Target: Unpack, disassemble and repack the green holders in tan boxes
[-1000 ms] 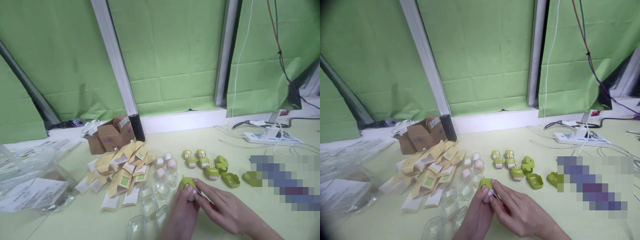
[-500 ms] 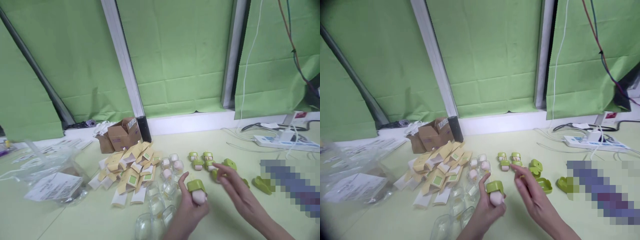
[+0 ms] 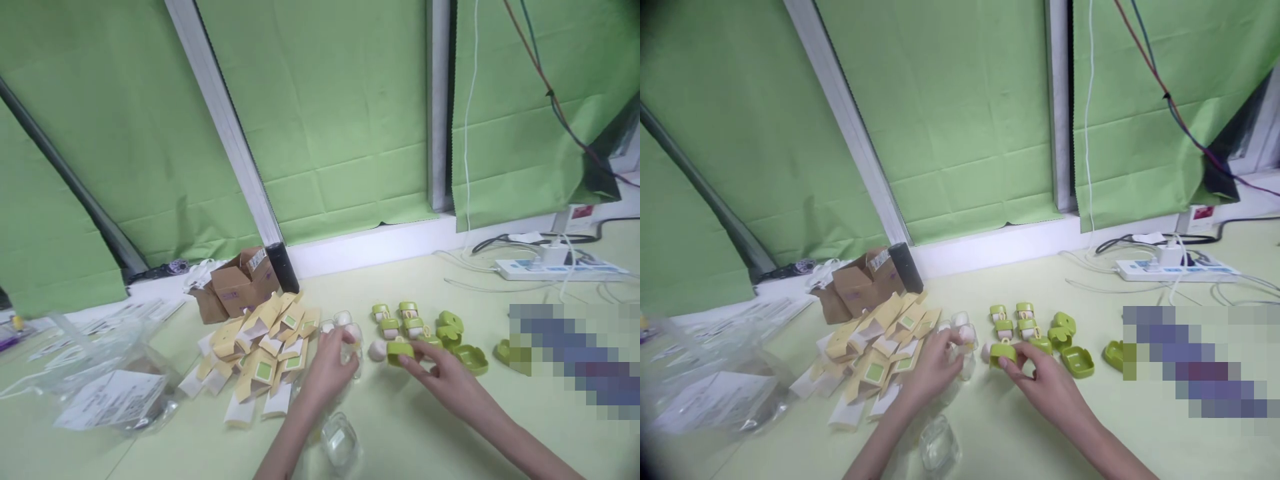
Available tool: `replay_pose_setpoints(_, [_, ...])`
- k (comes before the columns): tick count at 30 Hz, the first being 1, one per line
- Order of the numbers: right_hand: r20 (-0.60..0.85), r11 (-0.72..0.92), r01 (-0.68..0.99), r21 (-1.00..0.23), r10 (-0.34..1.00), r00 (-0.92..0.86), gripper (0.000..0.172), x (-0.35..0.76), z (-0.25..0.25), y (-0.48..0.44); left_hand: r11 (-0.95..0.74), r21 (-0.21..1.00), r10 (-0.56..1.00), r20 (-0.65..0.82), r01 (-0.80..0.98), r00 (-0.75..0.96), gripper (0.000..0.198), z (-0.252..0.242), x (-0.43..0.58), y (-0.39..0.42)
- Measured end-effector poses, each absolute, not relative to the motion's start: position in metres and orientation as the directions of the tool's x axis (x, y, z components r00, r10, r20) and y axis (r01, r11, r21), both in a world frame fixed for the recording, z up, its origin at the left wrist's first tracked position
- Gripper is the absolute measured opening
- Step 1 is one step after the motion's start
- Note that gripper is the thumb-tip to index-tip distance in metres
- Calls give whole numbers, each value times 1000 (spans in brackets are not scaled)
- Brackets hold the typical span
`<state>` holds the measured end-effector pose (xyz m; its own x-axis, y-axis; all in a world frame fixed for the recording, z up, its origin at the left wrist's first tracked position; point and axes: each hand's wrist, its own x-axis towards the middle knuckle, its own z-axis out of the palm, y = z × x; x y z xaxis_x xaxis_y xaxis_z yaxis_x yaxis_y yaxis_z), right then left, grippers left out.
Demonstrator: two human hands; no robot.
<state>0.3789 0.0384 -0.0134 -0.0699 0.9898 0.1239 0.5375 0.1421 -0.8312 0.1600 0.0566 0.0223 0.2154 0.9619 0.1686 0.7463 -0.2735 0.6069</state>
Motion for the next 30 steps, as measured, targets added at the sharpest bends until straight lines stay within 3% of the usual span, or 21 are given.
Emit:
replay_pose_setpoints(3, [148, 149, 573, -806, 988, -49, 44, 381, -10, 37, -466, 337, 882, 250, 818, 399, 33, 14, 177, 55])
replay_pose_setpoints(6, [142, 99, 567, -818, 989, 32, 47, 386, -1, 35, -546, 27, 824, 198, 837, 531, 48, 3, 196, 69])
replay_pose_setpoints(11, [133, 79, 554, -829, 989, 58, 49, 387, 8, 33, -511, -46, 843, 168, 858, 511, 28, -8, 214, 111])
replay_pose_setpoints(16, [182, 122, 536, -835, 981, 60, 45, 386, 10, 31, -486, -5, 851, 225, 874, 474, 23, 7, 207, 108])
replay_pose_setpoints(23, [215, 195, 497, -846, 976, -17, 40, 384, 9, 28, -383, 180, 908, 253, 906, 334, 24, 32, 157, 67])
replay_pose_setpoints(27, [215, 169, 485, -858, 976, 39, 39, 378, -1, 28, -366, 249, 918, 253, 896, 305, 17, 27, 156, 53])
replay_pose_setpoints(30, [205, 169, 439, -882, 978, 34, 44, 377, -6, 28, -361, 544, 932, 247, 758, 267, 21, 17, 177, 42])
